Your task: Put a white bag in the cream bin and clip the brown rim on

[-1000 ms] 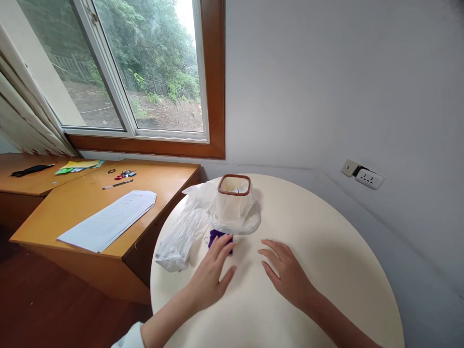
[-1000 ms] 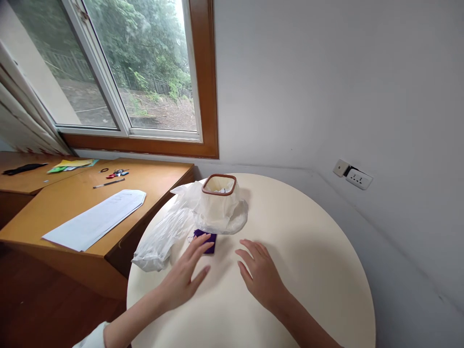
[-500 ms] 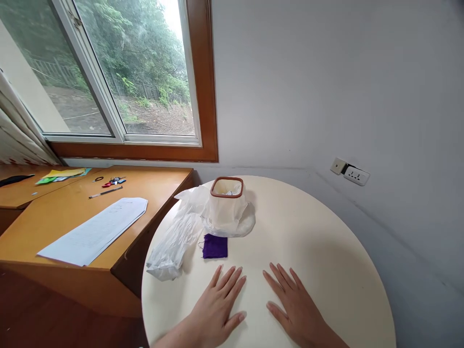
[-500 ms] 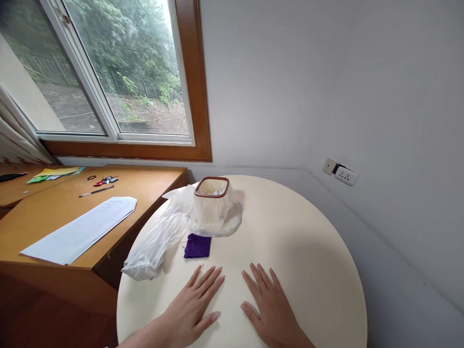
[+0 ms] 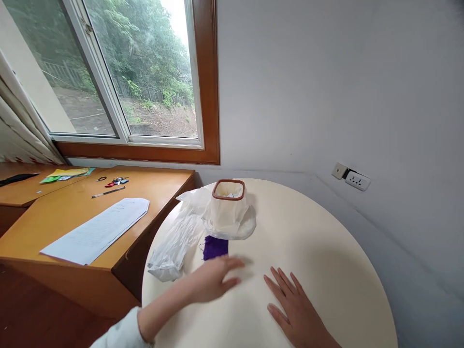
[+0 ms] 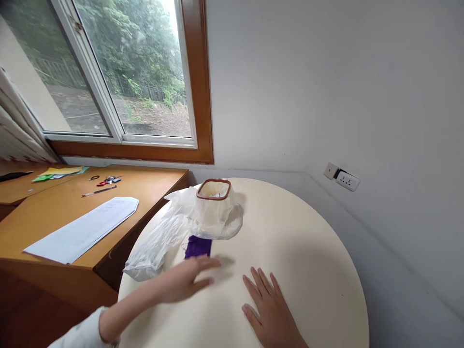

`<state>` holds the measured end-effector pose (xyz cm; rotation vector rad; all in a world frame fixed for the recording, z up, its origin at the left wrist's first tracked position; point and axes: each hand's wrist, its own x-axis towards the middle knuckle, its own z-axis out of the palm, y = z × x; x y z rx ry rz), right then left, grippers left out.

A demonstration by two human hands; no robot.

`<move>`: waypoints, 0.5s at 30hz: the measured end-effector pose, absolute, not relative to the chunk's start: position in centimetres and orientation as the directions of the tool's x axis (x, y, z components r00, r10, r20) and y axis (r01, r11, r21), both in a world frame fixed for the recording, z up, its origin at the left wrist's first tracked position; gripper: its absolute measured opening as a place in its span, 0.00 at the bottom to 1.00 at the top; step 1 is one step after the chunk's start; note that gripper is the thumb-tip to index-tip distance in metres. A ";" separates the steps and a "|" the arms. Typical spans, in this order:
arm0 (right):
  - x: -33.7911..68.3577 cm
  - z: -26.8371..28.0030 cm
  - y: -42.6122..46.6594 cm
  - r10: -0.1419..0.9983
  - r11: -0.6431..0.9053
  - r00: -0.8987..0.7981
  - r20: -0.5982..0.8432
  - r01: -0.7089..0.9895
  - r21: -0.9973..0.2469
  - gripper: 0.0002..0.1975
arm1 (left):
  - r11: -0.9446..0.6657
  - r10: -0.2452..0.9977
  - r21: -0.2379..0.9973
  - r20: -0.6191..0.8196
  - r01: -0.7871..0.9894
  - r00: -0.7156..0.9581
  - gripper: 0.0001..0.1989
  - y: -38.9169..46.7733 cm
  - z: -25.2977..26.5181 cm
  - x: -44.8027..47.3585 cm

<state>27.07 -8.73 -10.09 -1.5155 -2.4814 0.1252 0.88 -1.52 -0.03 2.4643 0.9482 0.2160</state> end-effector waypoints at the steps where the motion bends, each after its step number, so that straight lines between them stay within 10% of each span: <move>1: 27.1 -10.3 -8.7 0.884 0.462 -0.432 0.178 0.867 -0.188 0.27 | -0.610 0.731 0.487 0.039 0.625 0.682 0.17 -0.2 1.5 1.0; 6: 27.6 -11.1 -8.8 0.800 0.470 -0.333 0.499 0.865 -0.178 0.19 | -0.604 0.783 0.330 0.412 0.725 0.466 0.16 7.7 6.2 1.2; 15: 27.6 -10.0 -9.1 0.730 0.470 -0.169 0.662 0.828 -0.305 0.09 | -0.599 0.792 0.248 0.322 0.761 0.519 0.10 14.8 4.2 0.7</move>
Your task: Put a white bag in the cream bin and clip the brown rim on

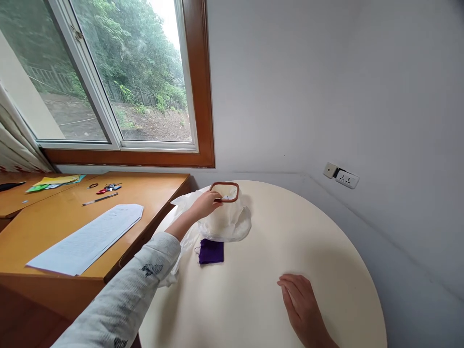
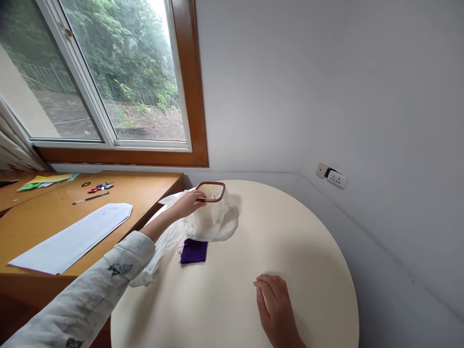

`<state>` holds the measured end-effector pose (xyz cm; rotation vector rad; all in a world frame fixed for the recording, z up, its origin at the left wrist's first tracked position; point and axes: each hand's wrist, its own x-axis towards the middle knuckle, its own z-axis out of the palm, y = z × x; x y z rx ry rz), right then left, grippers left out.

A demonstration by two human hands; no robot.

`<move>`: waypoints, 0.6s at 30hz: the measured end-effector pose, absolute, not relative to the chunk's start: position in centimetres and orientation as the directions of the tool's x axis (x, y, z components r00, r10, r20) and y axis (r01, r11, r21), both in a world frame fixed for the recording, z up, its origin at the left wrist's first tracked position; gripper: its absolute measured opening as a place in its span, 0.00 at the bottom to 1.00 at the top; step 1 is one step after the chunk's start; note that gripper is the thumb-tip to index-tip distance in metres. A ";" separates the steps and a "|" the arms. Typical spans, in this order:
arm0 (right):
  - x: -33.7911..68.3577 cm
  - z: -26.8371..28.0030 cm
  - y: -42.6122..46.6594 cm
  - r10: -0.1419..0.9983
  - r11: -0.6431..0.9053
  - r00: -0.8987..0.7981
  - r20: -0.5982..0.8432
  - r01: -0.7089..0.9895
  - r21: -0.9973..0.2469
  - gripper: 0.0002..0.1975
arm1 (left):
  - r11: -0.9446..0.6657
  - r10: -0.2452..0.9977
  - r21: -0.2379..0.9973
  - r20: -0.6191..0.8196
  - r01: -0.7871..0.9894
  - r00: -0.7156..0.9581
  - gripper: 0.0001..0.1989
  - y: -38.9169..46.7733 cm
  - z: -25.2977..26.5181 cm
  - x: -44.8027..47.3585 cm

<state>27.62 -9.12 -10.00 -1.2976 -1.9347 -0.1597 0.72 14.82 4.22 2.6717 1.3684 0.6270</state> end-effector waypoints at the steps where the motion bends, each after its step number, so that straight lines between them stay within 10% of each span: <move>1: 27.6 -10.0 -9.1 0.732 0.469 -0.168 0.660 0.827 -0.311 0.09 | -0.598 0.793 0.240 0.318 0.765 0.520 0.09 14.9 4.1 0.7; 18: 27.4 -10.0 -8.9 0.689 0.528 -0.160 0.707 0.779 -0.338 0.09 | -0.665 0.716 0.053 0.331 0.745 0.615 0.09 9.4 6.2 4.6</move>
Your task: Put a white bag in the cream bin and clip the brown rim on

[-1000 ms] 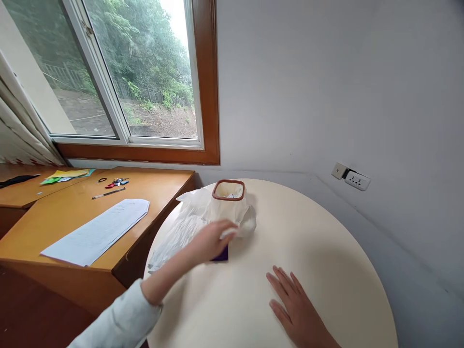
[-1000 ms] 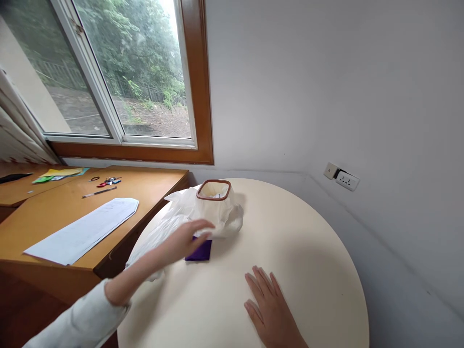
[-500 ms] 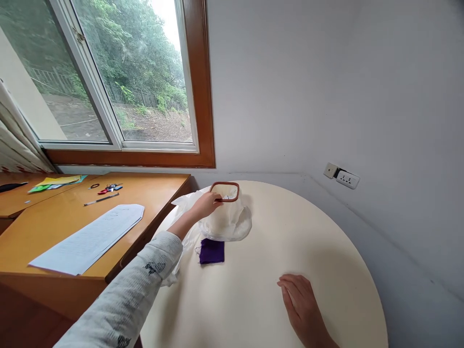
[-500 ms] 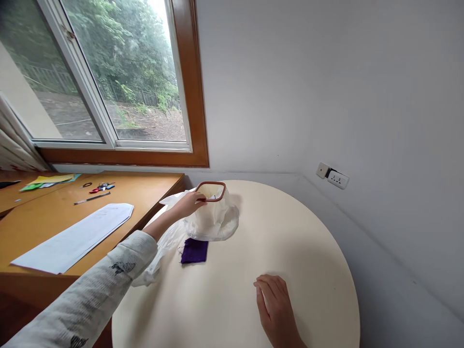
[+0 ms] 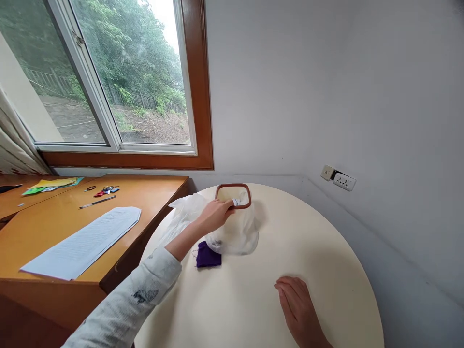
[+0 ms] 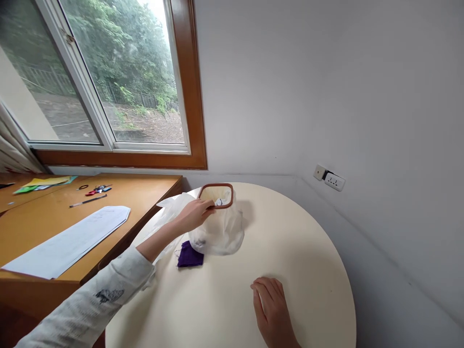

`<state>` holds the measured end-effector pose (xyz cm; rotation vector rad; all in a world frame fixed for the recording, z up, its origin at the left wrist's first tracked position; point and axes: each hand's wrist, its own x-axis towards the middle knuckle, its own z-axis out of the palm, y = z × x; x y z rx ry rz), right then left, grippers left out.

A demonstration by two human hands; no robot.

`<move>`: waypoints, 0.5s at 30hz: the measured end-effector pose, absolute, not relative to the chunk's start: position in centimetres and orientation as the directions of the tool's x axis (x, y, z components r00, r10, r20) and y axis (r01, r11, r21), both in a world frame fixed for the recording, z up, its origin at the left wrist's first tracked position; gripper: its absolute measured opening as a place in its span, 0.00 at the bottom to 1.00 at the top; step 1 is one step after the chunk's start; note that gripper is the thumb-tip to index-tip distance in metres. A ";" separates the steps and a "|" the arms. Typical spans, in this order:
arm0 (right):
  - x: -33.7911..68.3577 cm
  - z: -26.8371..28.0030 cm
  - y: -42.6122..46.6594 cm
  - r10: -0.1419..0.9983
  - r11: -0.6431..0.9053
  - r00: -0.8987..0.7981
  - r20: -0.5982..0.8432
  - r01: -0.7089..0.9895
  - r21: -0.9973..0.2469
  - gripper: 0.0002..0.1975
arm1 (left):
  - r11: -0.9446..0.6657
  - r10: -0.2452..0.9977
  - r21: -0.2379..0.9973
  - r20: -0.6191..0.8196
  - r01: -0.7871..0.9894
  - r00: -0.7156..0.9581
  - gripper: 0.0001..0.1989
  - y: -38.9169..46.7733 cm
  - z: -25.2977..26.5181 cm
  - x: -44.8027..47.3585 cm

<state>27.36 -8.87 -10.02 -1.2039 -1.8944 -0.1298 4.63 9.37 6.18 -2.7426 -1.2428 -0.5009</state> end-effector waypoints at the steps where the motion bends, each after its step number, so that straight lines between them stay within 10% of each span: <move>1: 27.3 -9.8 -8.9 0.685 0.535 -0.166 0.710 0.776 -0.334 0.10 | -0.680 0.703 0.047 0.325 0.732 0.632 0.09 8.5 6.3 5.0; 15: 25.1 0.8 -4.1 0.643 0.517 -0.211 0.736 0.829 -0.214 0.12 | -0.818 0.561 0.098 0.351 0.567 0.750 0.12 0.4 4.7 8.5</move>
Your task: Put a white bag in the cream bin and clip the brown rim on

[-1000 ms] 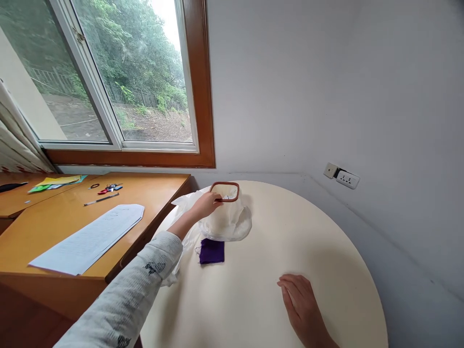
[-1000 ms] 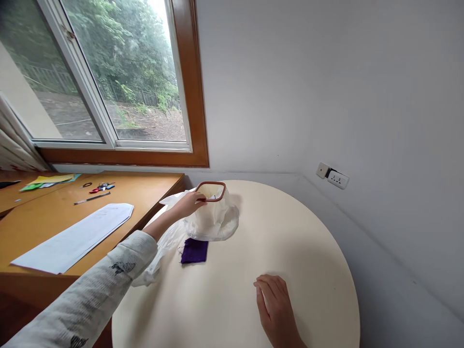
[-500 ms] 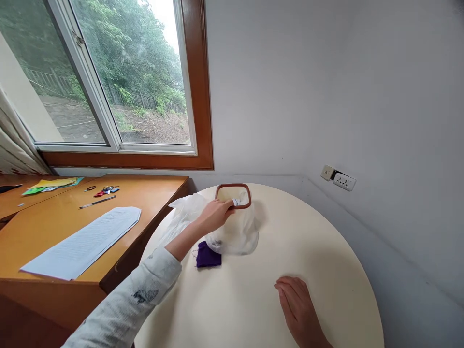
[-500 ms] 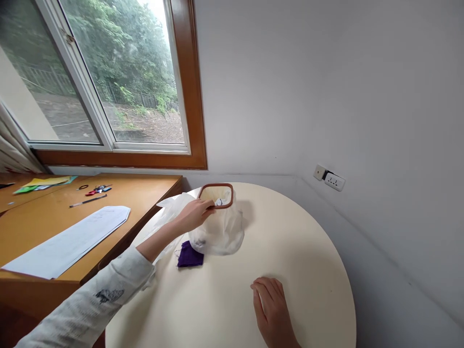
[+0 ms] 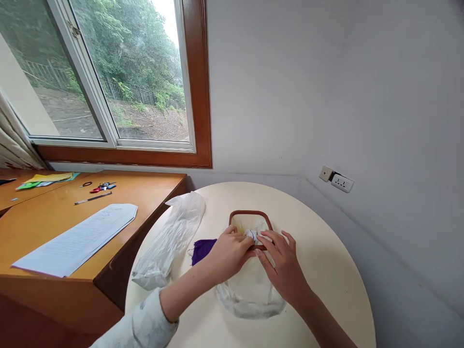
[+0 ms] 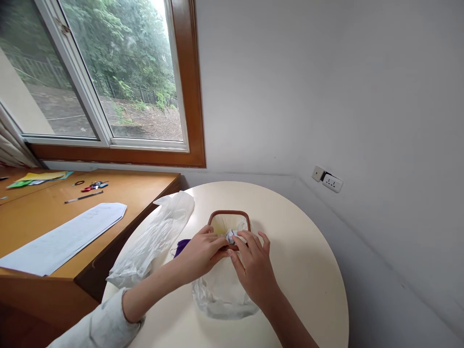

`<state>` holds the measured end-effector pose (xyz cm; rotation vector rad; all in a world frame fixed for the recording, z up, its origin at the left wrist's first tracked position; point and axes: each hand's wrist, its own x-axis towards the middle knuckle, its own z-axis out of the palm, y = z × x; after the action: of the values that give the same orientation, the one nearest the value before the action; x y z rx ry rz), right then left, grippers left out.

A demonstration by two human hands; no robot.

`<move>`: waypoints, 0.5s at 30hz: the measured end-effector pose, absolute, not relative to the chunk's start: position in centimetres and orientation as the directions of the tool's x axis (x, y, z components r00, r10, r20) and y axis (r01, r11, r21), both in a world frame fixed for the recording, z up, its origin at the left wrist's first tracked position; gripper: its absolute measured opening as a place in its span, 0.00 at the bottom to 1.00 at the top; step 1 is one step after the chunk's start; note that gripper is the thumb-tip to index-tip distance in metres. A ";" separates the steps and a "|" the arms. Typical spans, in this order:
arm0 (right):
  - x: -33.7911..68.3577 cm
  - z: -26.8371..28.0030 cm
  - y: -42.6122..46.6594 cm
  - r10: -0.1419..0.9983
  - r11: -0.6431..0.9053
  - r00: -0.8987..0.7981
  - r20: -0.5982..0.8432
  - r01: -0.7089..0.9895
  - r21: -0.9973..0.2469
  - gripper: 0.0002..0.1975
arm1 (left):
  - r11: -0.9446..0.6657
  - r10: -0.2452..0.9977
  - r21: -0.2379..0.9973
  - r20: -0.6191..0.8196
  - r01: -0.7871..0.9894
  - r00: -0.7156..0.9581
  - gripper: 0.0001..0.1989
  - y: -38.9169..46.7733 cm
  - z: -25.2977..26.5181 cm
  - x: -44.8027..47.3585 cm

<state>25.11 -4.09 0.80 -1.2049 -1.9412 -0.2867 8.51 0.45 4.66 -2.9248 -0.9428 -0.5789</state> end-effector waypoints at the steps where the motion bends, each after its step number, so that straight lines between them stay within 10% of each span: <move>1: 25.0 0.9 -3.9 0.654 0.535 -0.230 0.720 0.814 -0.226 0.10 | -0.814 0.566 0.114 0.375 0.570 0.734 0.12 0.2 4.5 8.6; 8: 25.4 -0.1 -3.8 0.694 0.628 -0.315 0.647 0.704 -0.331 0.04 | -0.768 0.638 0.340 0.480 0.543 0.602 0.07 -0.8 3.7 7.7; 15: 25.5 -0.7 -4.2 0.732 0.645 -0.289 0.617 0.586 -0.491 0.03 | -0.470 0.848 0.805 0.298 0.363 0.438 0.62 0.6 -0.1 4.5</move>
<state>25.48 -4.17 -0.69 -1.0293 -1.9912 0.2116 4.49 0.58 -0.07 -3.1651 -1.5823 -1.4638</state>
